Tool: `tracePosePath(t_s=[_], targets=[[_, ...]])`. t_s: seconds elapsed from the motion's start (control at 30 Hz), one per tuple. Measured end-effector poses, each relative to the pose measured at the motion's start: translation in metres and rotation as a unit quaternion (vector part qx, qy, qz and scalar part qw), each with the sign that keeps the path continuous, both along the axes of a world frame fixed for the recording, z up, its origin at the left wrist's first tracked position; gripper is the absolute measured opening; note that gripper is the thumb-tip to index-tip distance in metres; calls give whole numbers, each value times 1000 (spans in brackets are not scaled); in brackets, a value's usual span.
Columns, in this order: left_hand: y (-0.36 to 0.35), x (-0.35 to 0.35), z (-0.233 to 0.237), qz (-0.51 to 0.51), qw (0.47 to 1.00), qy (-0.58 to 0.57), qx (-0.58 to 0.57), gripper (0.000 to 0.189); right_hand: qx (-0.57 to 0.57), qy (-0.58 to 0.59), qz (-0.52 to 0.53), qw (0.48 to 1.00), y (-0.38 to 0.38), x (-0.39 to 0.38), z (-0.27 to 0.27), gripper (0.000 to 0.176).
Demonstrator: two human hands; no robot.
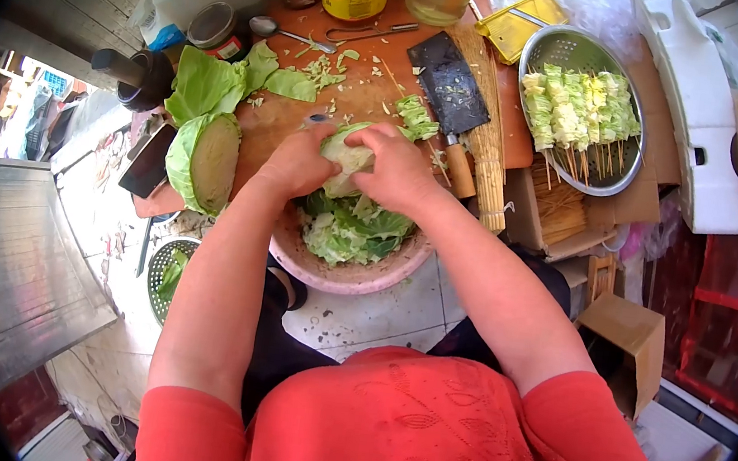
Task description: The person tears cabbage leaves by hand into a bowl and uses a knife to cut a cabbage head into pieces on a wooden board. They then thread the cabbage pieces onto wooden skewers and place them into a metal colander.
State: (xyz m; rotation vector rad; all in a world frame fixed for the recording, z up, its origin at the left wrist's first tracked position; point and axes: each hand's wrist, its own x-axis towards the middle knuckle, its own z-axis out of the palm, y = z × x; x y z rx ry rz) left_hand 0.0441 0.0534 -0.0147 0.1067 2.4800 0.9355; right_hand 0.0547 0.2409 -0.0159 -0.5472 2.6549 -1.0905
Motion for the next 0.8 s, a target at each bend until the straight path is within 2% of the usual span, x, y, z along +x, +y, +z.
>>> tracePosePath(t_s=[0.17, 0.23, 0.33, 0.4, 0.43, 0.47, 0.53, 0.57, 0.6, 0.67, 0.8], targets=[[1, 1, -2, 39, 998, -38, 41, 65, -27, -30, 0, 999, -1, -1, 3, 43], [4, 2, -8, 48, 998, 2, 44, 63, -31, -42, 1, 999, 1, -1, 3, 43], [6, 1, -2, 41, 999, 11, 19, 64, -5, 33, -4, 999, 1, -6, -7, 44], [10, 1, -9, 62, 998, -5, 29, 67, 7, -6, -4, 1000, 0, -10, 3, 44], [11, 3, -11, 69, 996, 21, 43, 68, 27, 47, 14, 998, 3, -14, -10, 44], [10, 3, -10, 80, 995, 18, 54, 65, 4, 13, 5, 1000, 2, -14, -7, 42], [6, 0, -28, 74, 993, 53, 81, 56, -4, 31, -2, 1000, -3, -12, -6, 41], [6, -1, -26, 68, 996, 29, 40, 50, -4, -5, -7, 1000, -7, -11, 3, 42], [9, 1, -29, 87, 994, 40, 49, 45, 3, -40, -12, 999, -9, -12, 7, 43], [11, 3, -17, 109, 993, 11, 41, 43, -12, 13, 9, 1000, -4, -18, -7, 43], [12, 0, -13, 90, 996, -22, 13, 40, 11, -20, 10, 1000, -4, -21, -4, 43]])
